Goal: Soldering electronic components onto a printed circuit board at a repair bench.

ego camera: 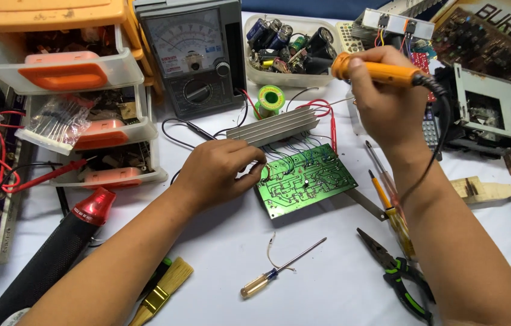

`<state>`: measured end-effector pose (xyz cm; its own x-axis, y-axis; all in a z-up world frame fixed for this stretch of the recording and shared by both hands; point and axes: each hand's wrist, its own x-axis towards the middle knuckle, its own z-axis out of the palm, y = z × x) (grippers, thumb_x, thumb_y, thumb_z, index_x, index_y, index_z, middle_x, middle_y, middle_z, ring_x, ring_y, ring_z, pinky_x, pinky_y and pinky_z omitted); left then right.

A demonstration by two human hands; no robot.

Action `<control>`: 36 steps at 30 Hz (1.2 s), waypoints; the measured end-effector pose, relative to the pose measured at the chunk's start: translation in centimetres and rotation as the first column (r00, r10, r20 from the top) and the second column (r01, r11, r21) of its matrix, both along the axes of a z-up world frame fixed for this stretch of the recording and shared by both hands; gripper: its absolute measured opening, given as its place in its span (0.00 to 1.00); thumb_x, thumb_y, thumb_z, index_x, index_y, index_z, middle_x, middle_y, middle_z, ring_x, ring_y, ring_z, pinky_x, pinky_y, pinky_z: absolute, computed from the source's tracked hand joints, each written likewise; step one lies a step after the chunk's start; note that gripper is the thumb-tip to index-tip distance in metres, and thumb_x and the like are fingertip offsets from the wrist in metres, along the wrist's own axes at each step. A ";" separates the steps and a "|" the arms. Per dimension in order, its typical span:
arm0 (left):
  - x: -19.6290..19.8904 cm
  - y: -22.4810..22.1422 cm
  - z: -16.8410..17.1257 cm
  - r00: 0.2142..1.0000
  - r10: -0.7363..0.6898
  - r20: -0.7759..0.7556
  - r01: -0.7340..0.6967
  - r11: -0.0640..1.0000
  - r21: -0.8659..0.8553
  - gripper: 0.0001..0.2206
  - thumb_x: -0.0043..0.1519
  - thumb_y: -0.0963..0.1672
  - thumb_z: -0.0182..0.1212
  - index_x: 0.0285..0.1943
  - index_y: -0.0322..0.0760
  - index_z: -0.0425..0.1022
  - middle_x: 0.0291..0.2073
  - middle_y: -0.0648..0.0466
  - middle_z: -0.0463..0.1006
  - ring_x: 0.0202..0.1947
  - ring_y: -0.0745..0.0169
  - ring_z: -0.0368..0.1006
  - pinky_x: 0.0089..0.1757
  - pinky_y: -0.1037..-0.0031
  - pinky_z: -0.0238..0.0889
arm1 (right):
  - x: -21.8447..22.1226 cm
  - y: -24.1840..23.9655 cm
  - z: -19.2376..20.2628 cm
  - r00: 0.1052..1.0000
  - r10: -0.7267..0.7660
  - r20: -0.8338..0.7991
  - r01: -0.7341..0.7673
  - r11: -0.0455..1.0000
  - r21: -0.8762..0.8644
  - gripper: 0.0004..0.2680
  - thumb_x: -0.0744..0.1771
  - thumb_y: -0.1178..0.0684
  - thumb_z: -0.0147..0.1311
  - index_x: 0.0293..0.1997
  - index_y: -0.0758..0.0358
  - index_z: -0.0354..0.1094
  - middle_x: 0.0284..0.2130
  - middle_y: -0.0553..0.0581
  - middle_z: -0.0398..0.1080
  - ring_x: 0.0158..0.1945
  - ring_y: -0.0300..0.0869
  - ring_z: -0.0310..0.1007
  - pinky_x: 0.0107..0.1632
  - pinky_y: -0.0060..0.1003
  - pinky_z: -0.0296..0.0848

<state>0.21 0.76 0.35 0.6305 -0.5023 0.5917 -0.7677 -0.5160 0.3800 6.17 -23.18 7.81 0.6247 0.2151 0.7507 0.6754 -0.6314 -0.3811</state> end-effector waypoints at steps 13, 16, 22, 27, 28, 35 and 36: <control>0.1 0.1 0.0 1.000 0.001 -0.005 -0.001 1.000 0.011 0.03 0.51 0.41 0.57 0.32 0.41 0.70 0.20 0.57 0.70 0.19 0.57 0.65 0.20 0.68 0.56 | -0.2 -0.8 0.6 0.996 0.091 -0.011 -0.089 0.991 0.101 0.03 0.70 0.66 0.42 0.43 0.80 0.59 0.36 0.70 0.63 0.28 0.46 0.66 0.30 0.31 0.63; 0.1 0.1 0.0 1.000 -0.002 -0.003 0.002 1.000 0.009 0.03 0.51 0.41 0.57 0.32 0.41 0.70 0.20 0.56 0.71 0.19 0.56 0.65 0.21 0.68 0.56 | -0.6 -1.0 0.2 0.983 0.008 -0.182 0.004 0.998 0.064 0.05 0.70 0.61 0.46 0.43 0.76 0.64 0.27 0.62 0.66 0.29 0.41 0.67 0.32 0.30 0.65; 0.0 0.2 0.1 0.999 -0.005 -0.052 0.003 0.999 -0.039 0.03 0.52 0.41 0.57 0.33 0.41 0.70 0.21 0.57 0.69 0.18 0.58 0.63 0.21 0.70 0.54 | -5.3 -0.8 1.3 0.954 0.104 -0.283 -0.027 0.965 0.262 0.06 0.71 0.62 0.42 0.50 0.77 0.55 0.33 0.67 0.61 0.32 0.43 0.65 0.34 0.28 0.65; 0.0 0.1 0.5 0.999 -0.016 -0.044 0.013 0.997 -0.072 0.04 0.53 0.40 0.57 0.34 0.41 0.69 0.21 0.56 0.65 0.20 0.59 0.62 0.22 0.71 0.53 | -9.3 -1.1 0.7 0.934 0.090 -0.346 0.081 0.890 0.449 0.10 0.69 0.57 0.43 0.52 0.72 0.53 0.42 0.68 0.62 0.33 0.42 0.64 0.37 0.29 0.66; 0.0 0.1 0.6 0.999 -0.032 -0.037 0.028 0.996 -0.088 0.04 0.53 0.40 0.57 0.35 0.41 0.69 0.23 0.55 0.65 0.22 0.58 0.62 0.24 0.71 0.54 | -10.0 -1.4 0.3 0.915 0.082 -0.396 0.161 0.825 0.541 0.13 0.67 0.51 0.46 0.53 0.67 0.54 0.43 0.63 0.62 0.35 0.39 0.64 0.39 0.26 0.67; -0.4 0.6 2.5 0.965 -0.214 -0.152 0.182 0.962 -0.202 0.04 0.54 0.38 0.58 0.35 0.35 0.69 0.35 0.49 0.67 0.34 0.58 0.67 0.36 0.74 0.62 | -13.3 -1.5 -2.9 0.889 0.078 -0.452 0.273 0.703 0.657 0.14 0.64 0.54 0.47 0.52 0.69 0.54 0.42 0.66 0.64 0.30 0.41 0.65 0.38 0.24 0.66; -0.3 0.7 2.8 0.948 -0.269 -0.168 0.231 0.948 -0.219 0.03 0.54 0.37 0.56 0.34 0.34 0.68 0.32 0.51 0.69 0.31 0.58 0.67 0.34 0.74 0.61 | -13.5 -1.7 -3.6 0.895 0.073 -0.441 0.275 0.688 0.671 0.14 0.64 0.51 0.47 0.51 0.69 0.54 0.38 0.64 0.63 0.30 0.42 0.66 0.37 0.26 0.67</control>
